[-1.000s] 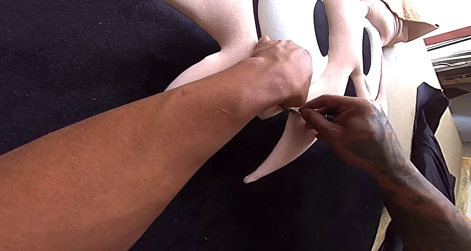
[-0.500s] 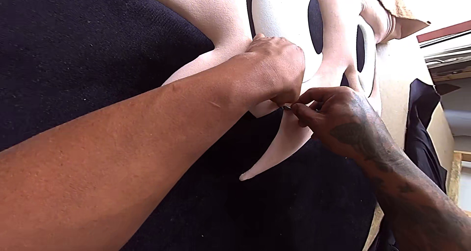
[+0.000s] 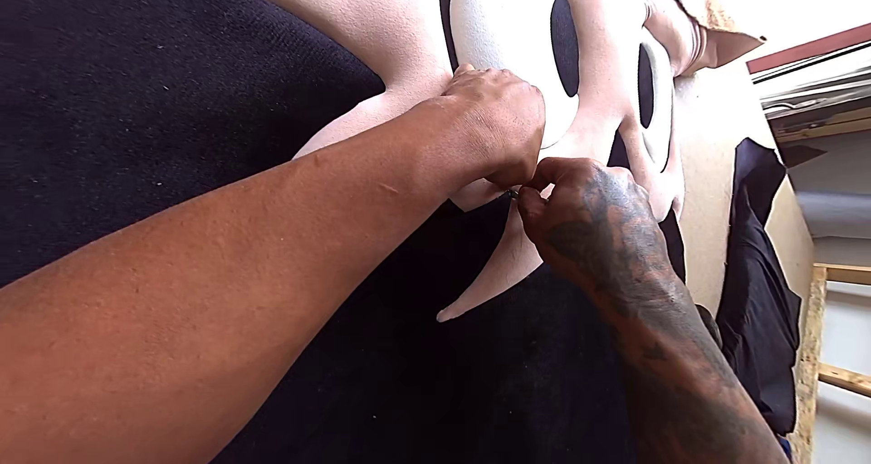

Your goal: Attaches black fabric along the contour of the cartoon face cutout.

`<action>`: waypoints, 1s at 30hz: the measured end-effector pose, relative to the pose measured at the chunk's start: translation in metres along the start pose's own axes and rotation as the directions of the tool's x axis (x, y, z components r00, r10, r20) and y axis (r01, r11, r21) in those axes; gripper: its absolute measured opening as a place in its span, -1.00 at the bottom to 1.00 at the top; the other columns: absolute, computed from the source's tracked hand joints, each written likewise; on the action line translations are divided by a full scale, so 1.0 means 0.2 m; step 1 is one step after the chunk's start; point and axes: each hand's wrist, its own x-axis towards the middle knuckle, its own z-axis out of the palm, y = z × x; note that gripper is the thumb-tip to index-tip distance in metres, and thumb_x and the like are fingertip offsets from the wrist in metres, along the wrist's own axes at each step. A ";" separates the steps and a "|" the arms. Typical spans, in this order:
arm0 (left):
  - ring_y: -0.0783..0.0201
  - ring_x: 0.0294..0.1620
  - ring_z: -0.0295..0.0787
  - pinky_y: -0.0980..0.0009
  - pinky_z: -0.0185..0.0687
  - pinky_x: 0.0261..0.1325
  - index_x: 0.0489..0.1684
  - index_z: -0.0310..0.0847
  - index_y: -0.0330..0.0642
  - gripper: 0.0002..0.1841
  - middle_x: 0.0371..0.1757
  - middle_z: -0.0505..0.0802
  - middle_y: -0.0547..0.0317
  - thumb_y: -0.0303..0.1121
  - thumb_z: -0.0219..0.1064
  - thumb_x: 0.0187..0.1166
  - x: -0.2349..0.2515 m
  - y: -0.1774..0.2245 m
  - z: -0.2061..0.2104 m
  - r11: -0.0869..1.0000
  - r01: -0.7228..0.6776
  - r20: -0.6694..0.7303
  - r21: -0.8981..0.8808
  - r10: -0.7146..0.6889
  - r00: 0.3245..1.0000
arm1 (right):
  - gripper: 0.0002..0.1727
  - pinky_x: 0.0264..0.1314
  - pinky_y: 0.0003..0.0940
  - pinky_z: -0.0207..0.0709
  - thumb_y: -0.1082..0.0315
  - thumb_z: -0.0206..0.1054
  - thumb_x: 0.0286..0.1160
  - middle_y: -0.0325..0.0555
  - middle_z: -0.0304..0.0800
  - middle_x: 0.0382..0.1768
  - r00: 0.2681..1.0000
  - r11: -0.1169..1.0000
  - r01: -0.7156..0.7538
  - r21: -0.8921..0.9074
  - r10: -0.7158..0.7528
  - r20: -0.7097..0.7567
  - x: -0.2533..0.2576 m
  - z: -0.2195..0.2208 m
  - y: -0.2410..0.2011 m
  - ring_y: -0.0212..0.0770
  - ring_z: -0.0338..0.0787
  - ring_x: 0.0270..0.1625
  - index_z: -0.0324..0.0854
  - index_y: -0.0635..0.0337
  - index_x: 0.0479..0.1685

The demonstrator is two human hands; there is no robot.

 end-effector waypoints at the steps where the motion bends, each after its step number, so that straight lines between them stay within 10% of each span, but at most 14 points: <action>1: 0.05 -0.12 0.74 -0.11 0.48 -0.01 -0.21 0.72 0.11 -0.61 -0.31 0.78 0.18 0.11 0.59 0.15 0.00 0.00 0.00 1.000 0.001 -0.007 0.002 -0.001 1.000 | -0.80 -0.73 -0.21 0.22 -0.17 0.30 0.40 -0.52 0.51 -0.71 0.984 0.995 0.087 -0.039 -0.092 -0.154 0.02 0.12 0.10 -0.39 0.56 -0.66 0.63 -0.44 -0.49; 3: 0.05 -0.12 0.74 -0.11 0.49 -0.01 -0.21 0.71 0.11 -0.60 -0.30 0.79 0.18 0.10 0.58 0.14 0.00 -0.01 0.00 1.000 0.004 -0.013 0.007 -0.004 1.000 | -0.80 -0.81 -0.28 0.12 -0.20 0.26 0.41 -0.61 0.43 -0.75 0.939 0.989 0.142 -0.048 -0.150 -0.309 0.01 0.23 0.16 -0.51 0.45 -0.74 0.59 -0.50 -0.49; 7: 0.02 -0.08 0.75 -0.13 0.48 0.02 -0.14 0.72 0.07 -0.59 -0.25 0.80 0.13 0.07 0.58 0.19 0.00 0.01 0.00 1.000 0.011 0.003 0.017 -0.011 1.000 | -0.83 -0.56 -0.03 0.40 0.13 0.29 0.46 -0.21 0.66 -0.65 0.988 0.990 -0.123 0.063 0.128 -0.087 -0.12 0.03 -0.13 -0.07 0.75 -0.50 0.69 -0.12 -0.42; 15: -0.03 -0.04 0.76 -0.16 0.53 0.01 -0.16 0.71 0.00 -0.59 -0.21 0.81 0.06 0.04 0.59 0.18 0.00 0.01 -0.01 1.000 0.017 0.000 0.001 -0.017 1.000 | -0.82 -0.54 -0.10 0.42 0.09 0.23 0.58 -0.34 0.68 -0.64 0.984 0.956 -0.148 0.254 0.169 -0.063 -0.16 0.05 -0.08 -0.23 0.69 -0.57 0.73 -0.18 -0.24; 30: 0.00 -0.07 0.76 -0.11 0.49 0.00 -0.15 0.69 -0.03 -0.62 -0.23 0.80 0.07 -0.02 0.52 0.19 -0.01 0.03 -0.02 1.000 0.023 0.010 0.017 -0.023 1.000 | -0.83 -0.46 0.05 0.49 0.12 0.27 0.55 -0.13 0.75 -0.50 0.973 0.973 -0.221 0.072 0.214 0.091 -0.10 -0.05 -0.18 0.00 0.81 -0.35 0.71 -0.10 -0.31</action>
